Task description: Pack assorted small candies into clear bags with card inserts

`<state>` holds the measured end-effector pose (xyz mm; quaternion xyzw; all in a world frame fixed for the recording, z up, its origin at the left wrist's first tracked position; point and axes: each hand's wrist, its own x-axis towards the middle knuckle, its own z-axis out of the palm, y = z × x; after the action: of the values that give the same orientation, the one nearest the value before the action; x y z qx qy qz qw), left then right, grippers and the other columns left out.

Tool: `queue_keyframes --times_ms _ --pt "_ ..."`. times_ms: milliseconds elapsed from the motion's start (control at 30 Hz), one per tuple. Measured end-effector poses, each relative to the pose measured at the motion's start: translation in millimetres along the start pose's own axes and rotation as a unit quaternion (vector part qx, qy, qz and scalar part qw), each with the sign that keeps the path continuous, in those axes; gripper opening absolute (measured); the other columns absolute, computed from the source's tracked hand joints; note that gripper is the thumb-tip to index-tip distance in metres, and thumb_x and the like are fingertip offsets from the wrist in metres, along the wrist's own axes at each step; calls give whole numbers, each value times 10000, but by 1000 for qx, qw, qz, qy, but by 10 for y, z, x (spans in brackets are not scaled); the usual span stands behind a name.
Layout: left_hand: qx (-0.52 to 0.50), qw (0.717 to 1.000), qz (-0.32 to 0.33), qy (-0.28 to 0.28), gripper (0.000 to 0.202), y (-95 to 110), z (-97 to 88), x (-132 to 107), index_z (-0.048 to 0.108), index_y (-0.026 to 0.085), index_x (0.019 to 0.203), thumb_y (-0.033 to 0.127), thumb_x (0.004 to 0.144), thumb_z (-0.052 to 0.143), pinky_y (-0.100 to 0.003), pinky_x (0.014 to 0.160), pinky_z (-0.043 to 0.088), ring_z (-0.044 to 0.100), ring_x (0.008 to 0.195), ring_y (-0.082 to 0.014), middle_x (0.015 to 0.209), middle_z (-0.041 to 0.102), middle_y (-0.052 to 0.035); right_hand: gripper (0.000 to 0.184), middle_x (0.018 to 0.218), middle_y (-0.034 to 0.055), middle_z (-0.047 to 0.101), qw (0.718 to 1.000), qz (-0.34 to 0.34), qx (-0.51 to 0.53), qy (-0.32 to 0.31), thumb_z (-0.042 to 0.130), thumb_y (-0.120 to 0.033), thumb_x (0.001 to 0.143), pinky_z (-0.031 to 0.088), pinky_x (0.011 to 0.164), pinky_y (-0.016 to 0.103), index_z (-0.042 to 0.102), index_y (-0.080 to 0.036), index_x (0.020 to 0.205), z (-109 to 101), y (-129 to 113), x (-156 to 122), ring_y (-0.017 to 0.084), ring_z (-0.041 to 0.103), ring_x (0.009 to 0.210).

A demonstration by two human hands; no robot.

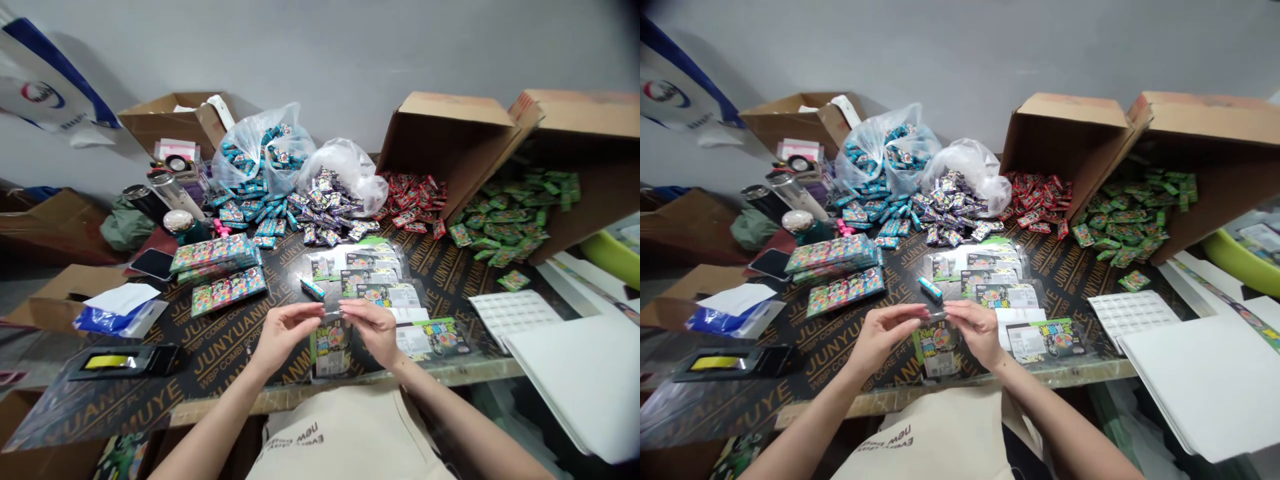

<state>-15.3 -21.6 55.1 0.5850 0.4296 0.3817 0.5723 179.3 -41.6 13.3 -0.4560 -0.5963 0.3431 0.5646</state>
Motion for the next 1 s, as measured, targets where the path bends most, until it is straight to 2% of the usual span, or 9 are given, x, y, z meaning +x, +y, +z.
queue_keyframes --times_ms 100,200,333,467,633,733,867,933,1000 --pt "-26 999 -30 5 215 -22 -16 24 705 158 893 241 707 639 -336 776 488 645 829 -238 863 710 -86 184 889 15 689 1000 9 -8 -3 591 -216 780 492 785 374 694 -306 903 -19 -3 7 201 630 831" --pt "81 993 67 58 126 -5 -7 -2 724 174 779 206 702 631 -319 766 490 647 798 -220 835 710 -79 218 957 19 679 998 -26 -21 -48 582 -202 786 493 809 367 682 -302 952 -41 19 4 198 622 894" --pt "191 963 180 54 70 27 8 -39 715 192 714 200 672 659 -303 740 496 645 757 -194 829 706 -69 208 989 35 677 994 -57 -32 -83 627 -213 750 491 840 370 691 -275 938 -65 4 25 200 627 903" --pt "162 980 112 40 105 35 -28 22 700 165 751 243 692 661 -264 663 505 636 700 -167 765 693 -56 148 839 41 700 998 16 -22 -56 652 -245 727 523 733 321 706 -236 865 -32 -101 83 182 641 776" --pt "132 990 44 -1 106 73 -67 86 685 137 715 236 705 650 -244 605 492 618 646 -155 693 670 -49 123 649 18 654 991 105 13 -87 641 -292 732 488 502 229 687 -181 760 19 -234 151 114 572 519" --pt "185 975 119 9 85 72 -58 40 674 144 686 183 728 611 -245 627 487 614 662 -146 708 664 -53 110 680 27 663 993 52 -33 -97 609 -262 762 511 568 246 681 -182 744 -19 -236 139 130 602 592" --pt "289 920 264 6 108 0 -18 -104 674 162 778 145 748 572 -267 693 485 607 753 -147 849 662 -78 195 997 64 667 978 -108 -105 -145 590 -200 780 515 810 327 669 -219 958 -119 -112 -16 181 629 887" --pt "301 908 291 -7 147 -73 8 -154 669 177 851 139 770 552 -274 729 486 605 800 -147 903 661 -81 292 1106 65 626 969 -152 -124 -150 573 -162 786 508 845 333 628 -238 1062 -148 -31 -94 188 609 965" --pt "289 919 268 5 186 -188 -3 -145 654 202 938 170 778 565 -294 804 476 599 885 -158 978 655 -77 286 1089 54 633 973 -140 -128 -129 552 -145 793 504 854 341 633 -248 1048 -157 31 -105 188 610 964"
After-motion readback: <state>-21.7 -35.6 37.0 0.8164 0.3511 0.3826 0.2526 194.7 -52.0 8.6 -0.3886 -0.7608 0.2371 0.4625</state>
